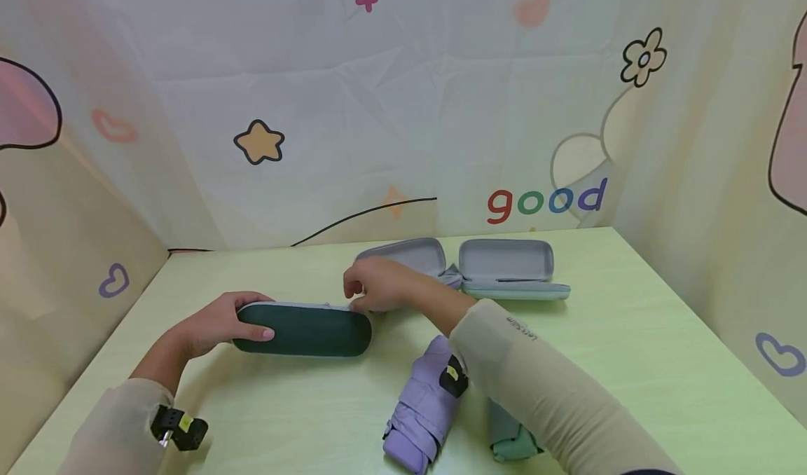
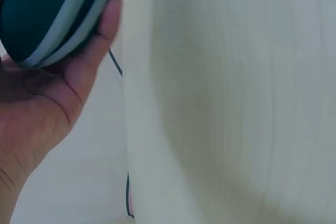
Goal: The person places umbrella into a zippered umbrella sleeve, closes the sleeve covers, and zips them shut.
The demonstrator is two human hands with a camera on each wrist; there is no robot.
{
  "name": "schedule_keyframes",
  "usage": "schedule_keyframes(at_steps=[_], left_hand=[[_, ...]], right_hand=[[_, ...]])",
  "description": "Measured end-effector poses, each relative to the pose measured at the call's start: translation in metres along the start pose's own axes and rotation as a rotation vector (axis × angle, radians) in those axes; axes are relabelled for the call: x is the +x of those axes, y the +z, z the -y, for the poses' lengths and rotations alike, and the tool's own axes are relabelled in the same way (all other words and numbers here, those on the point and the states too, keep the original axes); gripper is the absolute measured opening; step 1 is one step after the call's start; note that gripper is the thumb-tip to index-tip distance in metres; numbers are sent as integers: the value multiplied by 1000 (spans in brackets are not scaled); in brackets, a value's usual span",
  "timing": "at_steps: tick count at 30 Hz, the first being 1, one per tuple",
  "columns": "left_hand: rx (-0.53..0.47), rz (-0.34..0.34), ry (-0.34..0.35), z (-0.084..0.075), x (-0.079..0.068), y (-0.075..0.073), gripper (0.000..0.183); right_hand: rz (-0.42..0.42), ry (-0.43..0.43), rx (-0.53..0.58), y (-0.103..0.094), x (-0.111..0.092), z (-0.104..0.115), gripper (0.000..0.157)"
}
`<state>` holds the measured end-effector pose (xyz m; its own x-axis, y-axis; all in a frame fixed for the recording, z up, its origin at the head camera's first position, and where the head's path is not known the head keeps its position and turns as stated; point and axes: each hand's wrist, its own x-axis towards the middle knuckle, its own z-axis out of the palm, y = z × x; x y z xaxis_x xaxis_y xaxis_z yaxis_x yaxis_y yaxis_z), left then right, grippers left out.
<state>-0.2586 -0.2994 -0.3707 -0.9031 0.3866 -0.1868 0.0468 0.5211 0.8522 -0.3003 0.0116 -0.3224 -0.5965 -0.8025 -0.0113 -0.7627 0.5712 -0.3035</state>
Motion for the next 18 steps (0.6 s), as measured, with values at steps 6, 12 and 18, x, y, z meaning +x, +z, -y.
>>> schedule_keyframes(at_steps=[6, 12, 18], left_hand=[[-119, -97, 64, -8, -2, 0, 57], [-175, -146, 123, -22, -4, -1, 54], [-196, -150, 205, -38, -5, -7, 30]], right_hand=[[-37, -21, 38, -1, -2, -2, 15], [-45, 15, 169, -2, -4, 1, 22], [2, 93, 452, 1, -8, 5, 44]])
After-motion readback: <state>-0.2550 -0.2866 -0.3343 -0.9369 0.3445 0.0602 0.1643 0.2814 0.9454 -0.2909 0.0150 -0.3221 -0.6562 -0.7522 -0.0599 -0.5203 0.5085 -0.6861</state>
